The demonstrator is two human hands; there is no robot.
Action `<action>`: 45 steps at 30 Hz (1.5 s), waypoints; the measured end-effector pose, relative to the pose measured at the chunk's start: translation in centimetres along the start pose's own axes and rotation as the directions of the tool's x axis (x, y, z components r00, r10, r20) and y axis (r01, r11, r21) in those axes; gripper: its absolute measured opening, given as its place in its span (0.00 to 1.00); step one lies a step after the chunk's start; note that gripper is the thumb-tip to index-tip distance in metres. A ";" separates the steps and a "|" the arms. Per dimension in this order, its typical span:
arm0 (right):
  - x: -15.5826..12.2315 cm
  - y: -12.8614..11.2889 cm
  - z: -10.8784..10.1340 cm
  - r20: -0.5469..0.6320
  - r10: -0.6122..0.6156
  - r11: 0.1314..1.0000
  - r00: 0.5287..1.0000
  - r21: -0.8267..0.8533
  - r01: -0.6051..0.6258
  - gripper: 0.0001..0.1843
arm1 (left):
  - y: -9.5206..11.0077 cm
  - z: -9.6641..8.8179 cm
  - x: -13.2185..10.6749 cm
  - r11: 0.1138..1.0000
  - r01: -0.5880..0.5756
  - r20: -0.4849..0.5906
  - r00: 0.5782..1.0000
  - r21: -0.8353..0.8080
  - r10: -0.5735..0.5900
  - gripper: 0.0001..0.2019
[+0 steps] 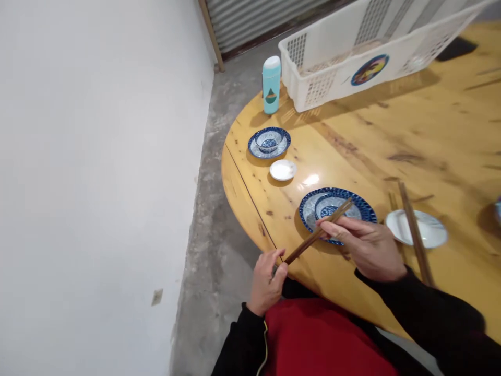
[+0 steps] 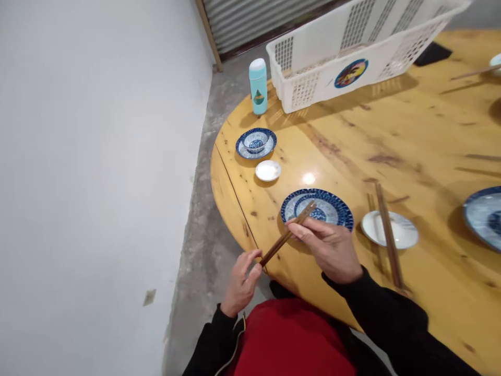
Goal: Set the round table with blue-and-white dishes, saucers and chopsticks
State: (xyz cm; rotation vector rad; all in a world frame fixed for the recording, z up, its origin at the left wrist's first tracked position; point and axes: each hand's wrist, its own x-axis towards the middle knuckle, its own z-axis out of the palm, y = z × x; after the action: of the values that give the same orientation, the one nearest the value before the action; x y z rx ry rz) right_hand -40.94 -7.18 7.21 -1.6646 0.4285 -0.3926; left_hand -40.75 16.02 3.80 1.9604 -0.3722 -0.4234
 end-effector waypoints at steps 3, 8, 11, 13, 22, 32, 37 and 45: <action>1.8 1.0 1.9 0.010 0.120 0.987 0.993 0.107 -0.120 0.14 | 0.5 -0.7 2.1 0.997 0.076 0.114 0.991 0.003 -0.075 0.19; 5.0 2.6 2.9 -0.047 0.344 0.900 0.938 0.300 -0.315 0.18 | 0.2 -1.0 4.7 0.959 0.242 0.251 0.947 -0.148 -0.200 0.25; 6.4 2.9 2.9 -0.084 0.419 0.851 0.904 0.383 -0.359 0.19 | 0.3 -1.4 6.5 0.917 0.332 0.334 0.909 -0.220 -0.250 0.30; 7.3 3.0 2.9 -0.102 0.436 0.841 0.894 0.400 -0.364 0.18 | 0.4 -1.9 8.0 0.905 0.353 0.362 0.897 -0.237 -0.255 0.32; 13.5 3.9 5.6 -0.349 0.502 0.830 0.792 0.452 -0.327 0.19 | -1.1 -5.6 17.4 0.908 0.343 0.532 0.829 -0.240 -0.172 0.30; 22.9 6.4 9.1 -0.471 0.547 0.830 0.692 0.415 -0.373 0.07 | -3.3 -7.4 29.2 0.936 0.306 0.578 0.802 -0.174 -0.154 0.14; 25.8 8.1 9.3 -0.512 0.531 0.846 0.676 0.372 -0.382 0.06 | -4.5 -6.2 31.6 0.917 0.348 0.559 0.808 -0.194 -0.189 0.10; 27.1 10.8 10.1 -0.478 0.544 0.839 0.690 0.338 -0.427 0.11 | -6.8 -5.3 32.5 0.885 0.420 0.552 0.795 -0.202 -0.252 0.14</action>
State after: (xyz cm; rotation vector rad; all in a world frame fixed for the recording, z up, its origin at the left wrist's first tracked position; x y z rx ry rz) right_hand -12.99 -13.05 -4.48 -1.1431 1.2120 -0.4973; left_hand -8.98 8.68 -4.45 1.5710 -0.2567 -1.1873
